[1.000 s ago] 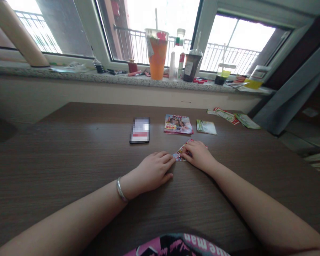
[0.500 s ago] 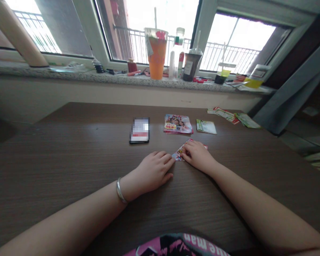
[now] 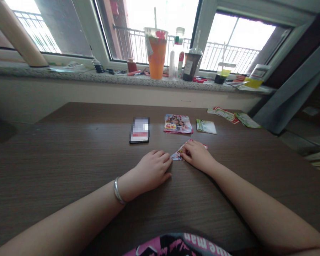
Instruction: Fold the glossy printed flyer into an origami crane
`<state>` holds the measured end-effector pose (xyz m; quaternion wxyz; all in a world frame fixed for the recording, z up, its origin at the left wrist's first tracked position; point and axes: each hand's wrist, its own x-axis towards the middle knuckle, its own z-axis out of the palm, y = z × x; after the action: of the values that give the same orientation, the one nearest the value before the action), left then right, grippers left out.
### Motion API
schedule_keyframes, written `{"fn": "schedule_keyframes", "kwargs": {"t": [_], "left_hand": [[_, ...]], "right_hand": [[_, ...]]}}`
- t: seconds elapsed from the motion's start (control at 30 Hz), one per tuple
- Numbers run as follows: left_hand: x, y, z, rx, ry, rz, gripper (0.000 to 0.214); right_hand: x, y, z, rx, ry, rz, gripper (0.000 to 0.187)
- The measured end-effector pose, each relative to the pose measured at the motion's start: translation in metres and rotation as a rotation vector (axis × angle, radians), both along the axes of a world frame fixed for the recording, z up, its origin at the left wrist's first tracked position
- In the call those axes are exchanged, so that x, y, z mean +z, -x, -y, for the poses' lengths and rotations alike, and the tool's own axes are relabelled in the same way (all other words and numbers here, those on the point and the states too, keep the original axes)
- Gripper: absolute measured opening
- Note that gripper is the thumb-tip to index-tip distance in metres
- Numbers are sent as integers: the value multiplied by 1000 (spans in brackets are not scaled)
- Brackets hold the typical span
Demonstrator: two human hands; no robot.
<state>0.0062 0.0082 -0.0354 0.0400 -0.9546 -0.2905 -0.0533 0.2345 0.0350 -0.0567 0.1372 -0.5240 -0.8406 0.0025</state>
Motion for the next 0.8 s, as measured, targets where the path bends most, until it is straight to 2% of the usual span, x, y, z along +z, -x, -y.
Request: {"fn": "schedule_keyframes", "kwargs": {"t": [0.5, 0.8], "left_hand": [[11, 3, 0, 26, 99, 18, 23], [5, 15, -15, -53, 167, 82, 25]], "right_hand": [[-6, -5, -2, 31, -24, -35, 14], [-11, -8, -1, 57, -28, -93, 14]]}}
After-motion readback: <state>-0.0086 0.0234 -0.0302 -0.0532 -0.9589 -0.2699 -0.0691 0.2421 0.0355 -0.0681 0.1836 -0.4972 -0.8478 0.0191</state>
